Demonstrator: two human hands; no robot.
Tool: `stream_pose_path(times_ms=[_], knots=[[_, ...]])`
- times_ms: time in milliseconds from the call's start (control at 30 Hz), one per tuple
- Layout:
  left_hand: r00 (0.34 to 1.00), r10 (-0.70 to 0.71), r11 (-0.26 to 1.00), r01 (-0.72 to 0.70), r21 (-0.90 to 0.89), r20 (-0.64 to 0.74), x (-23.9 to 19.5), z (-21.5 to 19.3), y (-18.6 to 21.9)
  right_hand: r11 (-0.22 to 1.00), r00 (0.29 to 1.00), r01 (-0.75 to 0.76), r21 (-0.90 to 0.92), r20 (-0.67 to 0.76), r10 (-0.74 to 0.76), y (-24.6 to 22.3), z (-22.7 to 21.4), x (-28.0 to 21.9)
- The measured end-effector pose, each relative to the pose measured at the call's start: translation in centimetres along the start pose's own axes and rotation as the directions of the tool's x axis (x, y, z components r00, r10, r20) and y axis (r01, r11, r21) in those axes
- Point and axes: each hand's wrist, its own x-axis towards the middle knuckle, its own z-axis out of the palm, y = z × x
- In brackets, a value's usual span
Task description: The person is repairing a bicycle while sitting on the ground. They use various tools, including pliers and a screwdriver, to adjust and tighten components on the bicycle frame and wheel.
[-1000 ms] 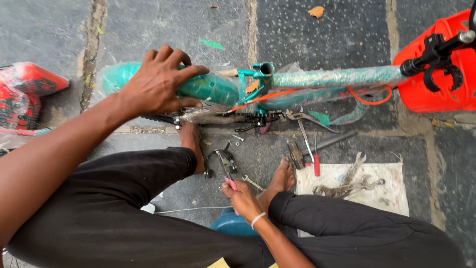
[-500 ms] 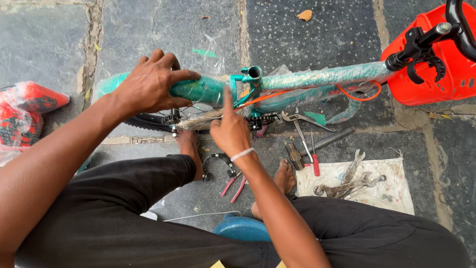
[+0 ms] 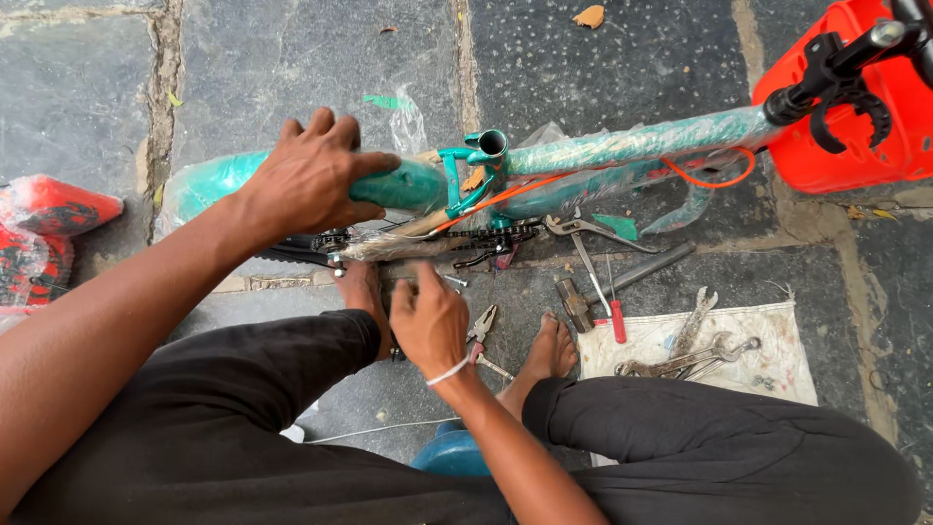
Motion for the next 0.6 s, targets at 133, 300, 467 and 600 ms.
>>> stream_pose_path(times_ms=[133, 300, 467, 600], knots=[[0.997, -0.002, 1.000, 0.000, 0.025, 0.072, 1.8, -0.4, 0.9, 0.999, 0.970, -0.009, 0.051, -0.244, 0.021, 3.0, -0.1, -0.5], [0.995, 0.025, 0.998, -0.030, 0.048, 0.094, 3.1, -0.7, 2.0, 0.958, 0.738, 0.219, -0.186, -0.610, -0.287, 3.7, -7.1, 3.7], [0.983, 0.022, 0.997, -0.034, 0.063, 0.184, 4.6, -0.7, 3.0, 0.778, 0.856, 0.192, -0.599, -0.285, -0.431, 5.9, -14.4, 11.9], [0.980, 0.041, 0.997, -0.052, 0.053, 0.197, 6.1, -0.8, 3.5, 0.737, 0.896, 0.349, -0.578, -0.025, -0.444, 7.0, -15.2, 14.3]])
